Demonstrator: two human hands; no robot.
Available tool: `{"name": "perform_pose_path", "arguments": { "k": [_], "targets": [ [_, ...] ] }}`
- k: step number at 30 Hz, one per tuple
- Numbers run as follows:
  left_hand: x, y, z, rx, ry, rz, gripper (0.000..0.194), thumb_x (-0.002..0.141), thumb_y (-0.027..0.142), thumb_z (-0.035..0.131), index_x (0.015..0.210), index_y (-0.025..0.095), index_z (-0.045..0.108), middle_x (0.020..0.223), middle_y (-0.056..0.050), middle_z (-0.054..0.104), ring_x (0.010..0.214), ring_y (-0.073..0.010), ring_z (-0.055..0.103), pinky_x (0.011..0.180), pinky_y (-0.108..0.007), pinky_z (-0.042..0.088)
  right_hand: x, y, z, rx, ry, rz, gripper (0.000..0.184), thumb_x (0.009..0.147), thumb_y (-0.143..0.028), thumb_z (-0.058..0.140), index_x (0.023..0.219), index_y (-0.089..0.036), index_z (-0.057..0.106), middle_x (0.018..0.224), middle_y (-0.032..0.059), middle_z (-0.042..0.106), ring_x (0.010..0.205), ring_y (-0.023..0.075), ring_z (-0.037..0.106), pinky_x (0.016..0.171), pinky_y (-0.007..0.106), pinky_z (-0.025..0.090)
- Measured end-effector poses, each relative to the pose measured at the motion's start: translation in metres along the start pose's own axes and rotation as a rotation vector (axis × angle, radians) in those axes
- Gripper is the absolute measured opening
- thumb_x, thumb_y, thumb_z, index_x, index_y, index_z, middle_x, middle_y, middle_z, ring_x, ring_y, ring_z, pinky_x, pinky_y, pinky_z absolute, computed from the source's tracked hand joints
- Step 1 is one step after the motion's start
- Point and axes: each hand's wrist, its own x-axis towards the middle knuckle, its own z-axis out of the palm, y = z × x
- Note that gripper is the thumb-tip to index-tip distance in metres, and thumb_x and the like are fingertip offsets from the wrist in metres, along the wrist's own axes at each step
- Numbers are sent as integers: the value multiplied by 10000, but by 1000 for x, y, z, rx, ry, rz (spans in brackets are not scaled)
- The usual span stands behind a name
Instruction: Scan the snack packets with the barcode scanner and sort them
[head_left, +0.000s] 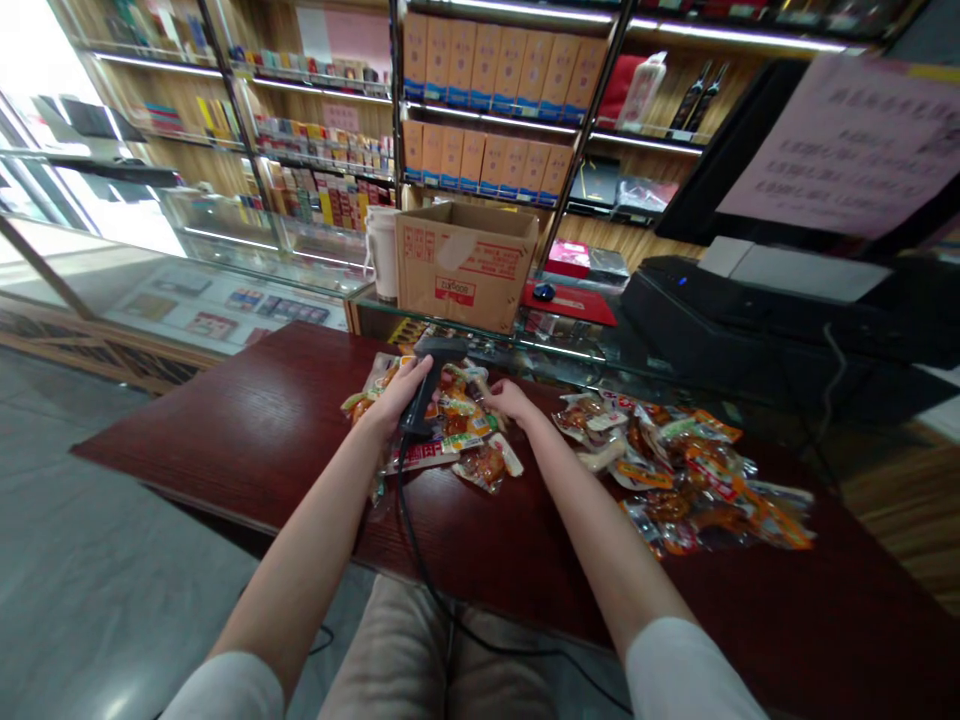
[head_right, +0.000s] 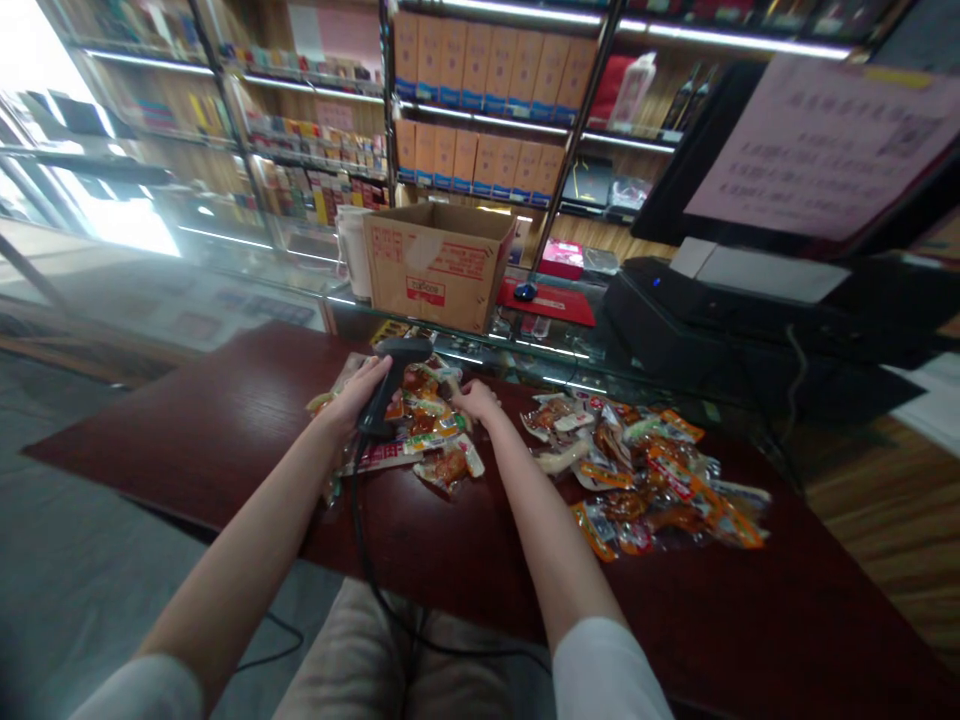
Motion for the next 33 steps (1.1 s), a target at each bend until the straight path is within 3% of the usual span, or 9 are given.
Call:
{"name": "perform_pose_path", "arguments": {
  "k": [3, 9, 12, 14, 19, 22, 24, 28, 33],
  "targets": [
    [-2, 0, 1, -6, -16, 7, 306, 893, 440, 620, 1005, 166, 542, 877, -55, 682, 497, -84, 563, 404, -193, 445, -9, 8, -8, 36, 26, 13, 403, 723, -305, 731, 1079, -193, 580, 973, 56, 700, 821, 191, 663, 727, 285, 493],
    [-1, -2, 2, 27, -21, 11, 291, 911, 418, 596, 1040, 162, 542, 875, -58, 674, 501, -91, 561, 407, -201, 449, -39, 18, -30, -13, 97, -108, 450, 877, -229, 554, 1320, -207, 475, 1135, 106, 661, 991, 219, 659, 881, 349, 481],
    [-1, -2, 3, 47, -23, 11, 318, 896, 425, 618, 1056, 165, 532, 888, -56, 674, 507, -92, 564, 405, -201, 446, -58, 13, -31, -100, 54, -239, 518, 852, -391, 637, 1311, -186, 511, 1299, 153, 572, 1120, 250, 612, 950, 364, 461],
    [-1, -3, 4, 52, -29, 10, 334, 881, 432, 637, 1052, 165, 531, 897, -57, 676, 510, -91, 567, 405, -201, 446, -69, 7, -29, -236, -1, -263, 590, 783, -432, 719, 1281, -171, 541, 1288, 170, 569, 1161, 290, 589, 976, 390, 446],
    [-3, -5, 6, 23, -37, -15, 338, 851, 437, 672, 1008, 171, 534, 903, -63, 689, 499, -95, 572, 402, -216, 455, -77, 0, -32, -313, 14, -159, 403, 824, -256, 638, 1200, -142, 551, 1151, 196, 643, 1086, 326, 634, 931, 422, 464],
    [-3, -6, 8, 17, -48, -33, 366, 838, 444, 686, 1031, 176, 529, 887, -57, 696, 490, -99, 573, 390, -214, 449, -72, 12, -36, -13, 104, -95, 413, 813, -229, 604, 1207, -176, 495, 1078, 156, 674, 1007, 311, 668, 887, 444, 497],
    [-3, -6, 10, 22, -62, -37, 398, 822, 456, 700, 1042, 172, 531, 873, -55, 696, 487, -100, 571, 384, -212, 447, -67, 25, -40, 395, 103, -38, 342, 822, -271, 572, 1149, -224, 485, 1007, 89, 685, 922, 266, 693, 831, 432, 540],
    [-5, -9, 13, 10, -101, -37, 459, 783, 485, 732, 1052, 162, 546, 808, -44, 682, 478, -103, 557, 385, -214, 437, -63, 47, -50, 1211, -150, -46, 234, 795, -328, 566, 1011, -251, 520, 964, 29, 702, 834, 223, 726, 780, 433, 594],
    [-6, -14, 13, 36, -144, -76, 490, 771, 532, 732, 1061, 179, 557, 656, -21, 640, 465, -133, 558, 398, -222, 403, -65, 50, -54, 1405, -286, -72, 249, 756, -264, 595, 1002, -244, 561, 1027, 40, 726, 882, 245, 736, 817, 490, 602]
  ]
}}
